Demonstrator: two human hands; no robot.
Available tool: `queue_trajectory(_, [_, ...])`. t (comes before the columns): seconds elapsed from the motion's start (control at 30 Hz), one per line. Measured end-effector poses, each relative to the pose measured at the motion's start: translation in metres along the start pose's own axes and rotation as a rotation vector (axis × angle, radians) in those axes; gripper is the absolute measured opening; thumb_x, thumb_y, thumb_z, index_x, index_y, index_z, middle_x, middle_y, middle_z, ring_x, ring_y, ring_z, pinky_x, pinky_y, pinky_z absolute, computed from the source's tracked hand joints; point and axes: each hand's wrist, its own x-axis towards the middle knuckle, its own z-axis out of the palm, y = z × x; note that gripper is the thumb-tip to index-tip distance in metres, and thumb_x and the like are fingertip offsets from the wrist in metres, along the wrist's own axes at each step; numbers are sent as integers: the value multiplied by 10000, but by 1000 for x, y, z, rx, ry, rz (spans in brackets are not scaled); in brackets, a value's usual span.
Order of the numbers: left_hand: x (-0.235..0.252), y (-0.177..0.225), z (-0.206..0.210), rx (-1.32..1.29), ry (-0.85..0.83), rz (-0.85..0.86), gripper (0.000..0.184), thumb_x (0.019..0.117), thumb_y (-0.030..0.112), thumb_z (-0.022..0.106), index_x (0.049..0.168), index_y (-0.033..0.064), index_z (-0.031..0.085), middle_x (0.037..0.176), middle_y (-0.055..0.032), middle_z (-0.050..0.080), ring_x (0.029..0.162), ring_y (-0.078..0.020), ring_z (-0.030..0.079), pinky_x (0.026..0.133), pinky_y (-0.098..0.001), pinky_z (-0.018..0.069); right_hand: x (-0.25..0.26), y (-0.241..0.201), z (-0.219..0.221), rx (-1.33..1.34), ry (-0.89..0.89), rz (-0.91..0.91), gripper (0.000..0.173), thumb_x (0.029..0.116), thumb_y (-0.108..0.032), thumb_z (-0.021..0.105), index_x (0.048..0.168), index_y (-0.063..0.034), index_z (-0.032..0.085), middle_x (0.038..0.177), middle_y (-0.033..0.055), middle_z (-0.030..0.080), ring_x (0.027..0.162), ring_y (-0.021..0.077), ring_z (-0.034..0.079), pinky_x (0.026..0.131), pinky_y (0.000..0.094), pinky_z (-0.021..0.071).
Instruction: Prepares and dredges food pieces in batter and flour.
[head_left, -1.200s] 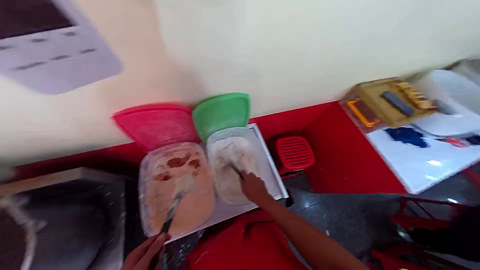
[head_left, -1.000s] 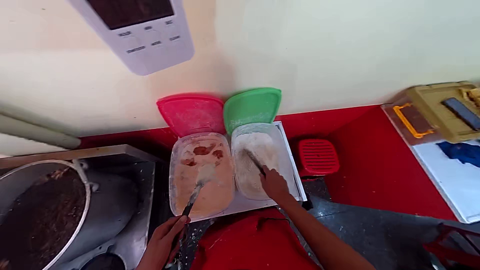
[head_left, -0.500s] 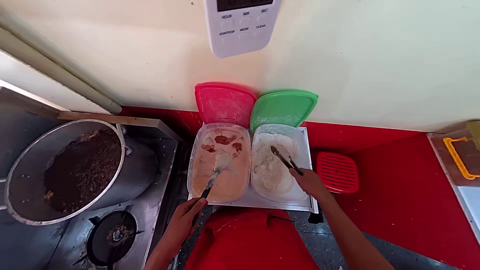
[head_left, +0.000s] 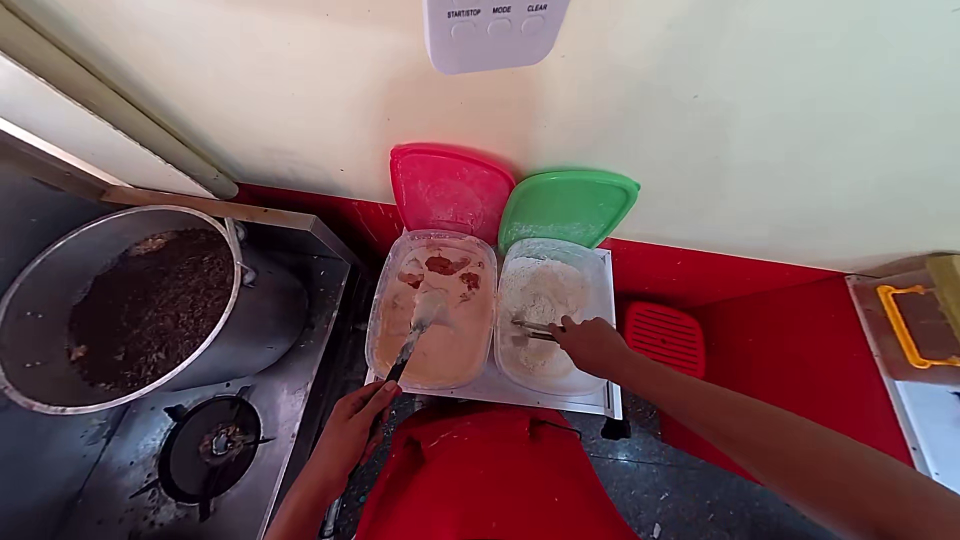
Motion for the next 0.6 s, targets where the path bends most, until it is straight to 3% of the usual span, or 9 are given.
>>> queue_trajectory(0.07, [-1,1,-1,-7,-4,6,331,1084,334,507,1122,67,699,699,-26,559,409,-97,411,354,-227,373,0,12,8,14,47,7,424,1053,-188,487,1474,-142,510,1207,224,642,860,412,689,734,570,560])
queue_trajectory(0.13, [0,0,-3,-3,-4,9,327,1081,338,512,1120,71,696,701,-26,556,408,-97,411,353,-226,372,-17,28,6,100,118,106,449,1093,-342,437,1524,-221,476,1185,196,654,857,388,698,732,567,570])
queue_trajectory(0.23, [3,-1,-2,7,6,5,331,1082,340,506,1117,75,702,701,-21,552,407,-95,401,353,-225,369,-47,49,26,312,360,217,477,1074,-448,471,1528,-304,496,1101,126,677,839,316,696,702,539,575])
queue_trajectory(0.33, [5,0,1,7,8,-1,330,1079,344,515,1113,75,704,694,-18,548,408,-96,401,353,-227,369,-64,39,72,458,536,289,532,1048,-481,508,1548,-304,476,1114,128,676,829,296,696,687,530,587])
queue_trajectory(0.4, [7,2,0,5,2,7,324,1077,340,522,1117,72,700,698,-20,552,408,-97,409,352,-226,375,-78,13,89,557,488,377,594,1025,-494,534,1549,-220,480,1168,180,673,874,342,702,738,558,591])
queue_trajectory(0.47, [9,4,0,16,-5,4,328,1082,334,509,1136,68,693,703,-25,563,410,-98,418,357,-230,384,-81,-18,93,613,341,398,588,1029,-492,518,1538,-199,493,1189,197,676,948,376,703,789,590,579])
queue_trajectory(0.53, [12,8,2,26,-13,-6,335,1088,333,498,1147,67,692,700,-29,567,410,-98,418,358,-232,386,-55,-38,88,626,141,333,535,1051,-481,470,1524,-234,501,1250,188,667,1081,384,681,884,599,554])
queue_trajectory(0.6, [15,12,4,39,-19,-7,338,1086,335,502,1142,65,696,698,-26,572,407,-94,415,353,-227,378,-13,-41,81,614,66,293,495,1071,-446,429,1505,-224,516,1263,205,656,1129,408,661,910,621,538])
